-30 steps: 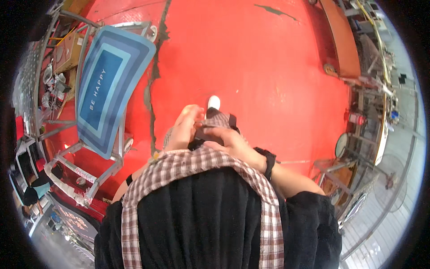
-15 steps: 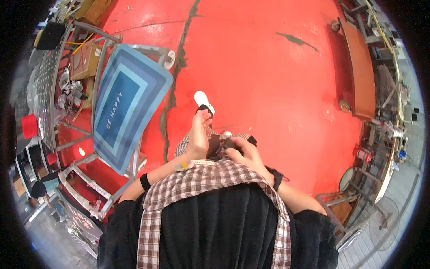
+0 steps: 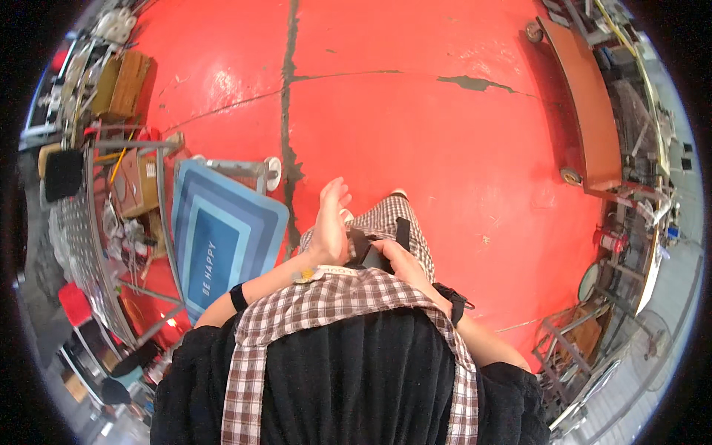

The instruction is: The person holds a small black fabric piece and repeatedly folds and manipulates it with both hands while standing in a workshop. Another person works nearby on a large mat. The camera wearer walks briefly across the red floor before returning to the same spot and continuing to handle the fabric.

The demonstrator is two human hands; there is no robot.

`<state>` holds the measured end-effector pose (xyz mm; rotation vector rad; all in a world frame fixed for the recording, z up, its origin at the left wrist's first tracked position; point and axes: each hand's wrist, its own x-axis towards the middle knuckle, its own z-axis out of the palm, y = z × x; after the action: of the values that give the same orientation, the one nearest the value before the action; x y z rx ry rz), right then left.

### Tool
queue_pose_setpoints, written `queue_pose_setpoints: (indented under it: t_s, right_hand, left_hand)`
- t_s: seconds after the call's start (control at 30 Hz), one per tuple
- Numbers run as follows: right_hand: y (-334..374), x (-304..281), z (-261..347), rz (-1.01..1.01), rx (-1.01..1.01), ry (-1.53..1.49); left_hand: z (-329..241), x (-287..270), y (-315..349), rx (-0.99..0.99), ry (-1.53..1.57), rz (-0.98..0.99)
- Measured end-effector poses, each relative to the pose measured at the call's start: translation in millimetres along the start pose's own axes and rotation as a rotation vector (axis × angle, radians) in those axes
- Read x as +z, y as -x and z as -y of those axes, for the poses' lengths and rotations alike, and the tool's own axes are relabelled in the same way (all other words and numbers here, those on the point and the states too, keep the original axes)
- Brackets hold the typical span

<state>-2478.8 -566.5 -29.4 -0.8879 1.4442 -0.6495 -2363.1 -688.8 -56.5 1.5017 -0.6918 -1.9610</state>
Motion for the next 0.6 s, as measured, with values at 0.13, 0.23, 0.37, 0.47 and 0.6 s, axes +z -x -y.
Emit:
queue_pose_setpoints:
  t_s: [0.13,0.23,0.37,0.47,0.6]
  right_hand:
    - [-66,-66,-4,-0.049,-0.100,0.025]
    - [-108,-131,20,-0.133,-0.009,-0.048]
    - [-145,-214,89,-0.225,-0.222,0.131]
    - [-182,-262,118,-0.211,-0.109,0.065]
    - [-245,-312,137,-0.158,0.063,-0.224]
  left_hand:
    - [-56,44,-74,0.104,-0.397,0.451]
    - [-132,76,-108,-0.118,-0.827,0.826]
    - [-179,111,-149,0.048,-0.849,0.969]
    - [-209,151,-188,-0.079,-0.773,0.945]
    - [-250,193,-246,-0.306,-0.564,0.858]
